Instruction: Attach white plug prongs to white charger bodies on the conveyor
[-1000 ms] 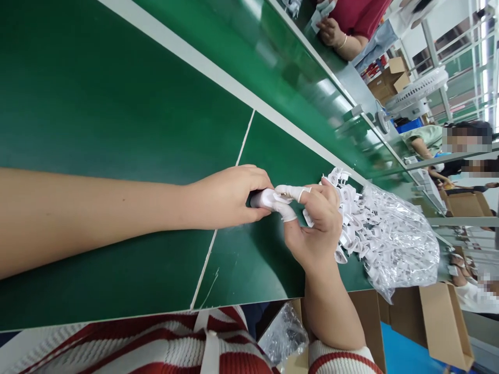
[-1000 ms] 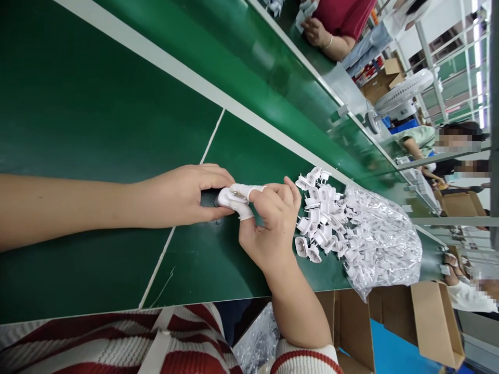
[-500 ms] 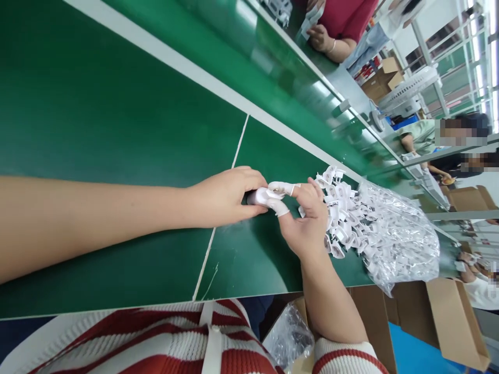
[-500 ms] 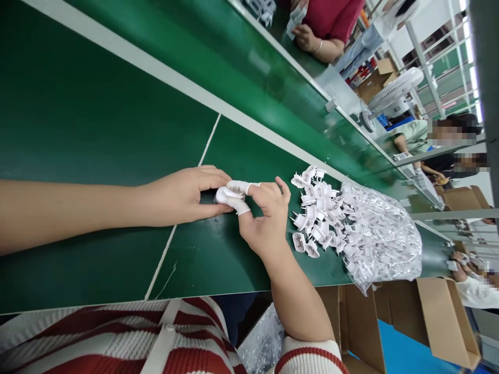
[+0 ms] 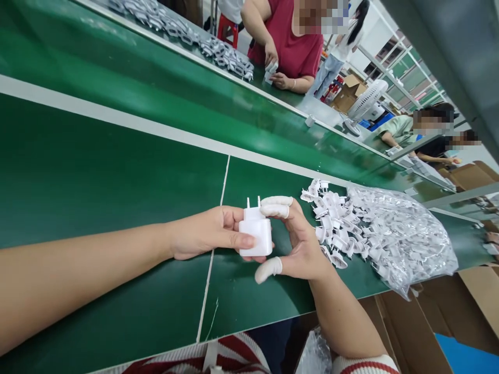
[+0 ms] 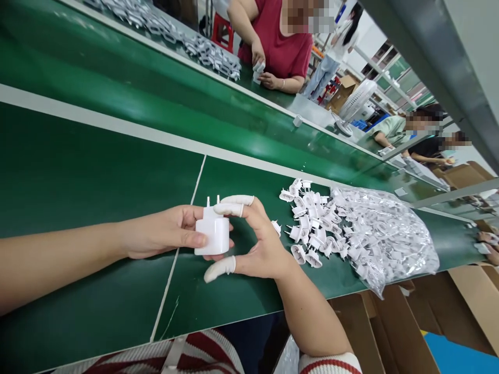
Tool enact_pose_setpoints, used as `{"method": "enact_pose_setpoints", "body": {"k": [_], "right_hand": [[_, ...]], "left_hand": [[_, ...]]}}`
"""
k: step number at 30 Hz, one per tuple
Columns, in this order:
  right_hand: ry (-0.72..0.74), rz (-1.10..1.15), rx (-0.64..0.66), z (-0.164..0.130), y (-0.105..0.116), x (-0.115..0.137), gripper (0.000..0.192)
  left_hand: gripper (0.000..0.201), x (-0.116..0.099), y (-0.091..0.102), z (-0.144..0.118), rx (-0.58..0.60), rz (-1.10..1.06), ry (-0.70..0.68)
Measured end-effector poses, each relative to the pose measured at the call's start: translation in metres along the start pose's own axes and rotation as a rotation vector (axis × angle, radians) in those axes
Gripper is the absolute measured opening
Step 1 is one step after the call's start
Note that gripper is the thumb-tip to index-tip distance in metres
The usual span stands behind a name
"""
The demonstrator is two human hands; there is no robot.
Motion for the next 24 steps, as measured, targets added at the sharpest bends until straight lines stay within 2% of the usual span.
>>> {"method": "enact_pose_setpoints", "body": {"k": [5,11,14,17,20,24], "right_hand": [[-0.039,0.034,-0.027,0.000,-0.003,-0.004,0.060],[-0.153,0.192,-0.067,-0.001,-0.009,-0.018,0.064],[-0.227,0.321,-0.109,-0.002,-0.013,-0.026,0.069],[-0.336,0.478,-0.186,-0.003,-0.014,-0.032,0.072],[-0.484,0.624,-0.251,-0.005,-0.014,-0.033,0.067],[-0.572,0.706,-0.270,-0.005,-0.015,-0.032,0.075]], "left_hand": [[0.053,-0.004,0.005,-0.001,-0.020,0.000,0.021],[0.057,-0.014,0.003,-0.003,-0.005,-0.059,0.013],[0.051,-0.012,0.006,-0.003,-0.016,-0.080,-0.017],[0.043,-0.008,0.007,-0.002,0.056,-0.098,-0.063],[0.043,-0.006,0.006,0.000,0.120,-0.080,-0.072],[0.043,-0.005,0.005,0.002,0.096,-0.061,-0.051]]}}
Point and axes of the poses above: each hand's wrist, its own z-axis towards the middle knuckle, its own y-axis out of the back of the hand, x = y × z, the point moved 3 cm from there along z, towards the middle knuckle, and after that the axes turned 2 degrees about z, right-handed, at the moved point
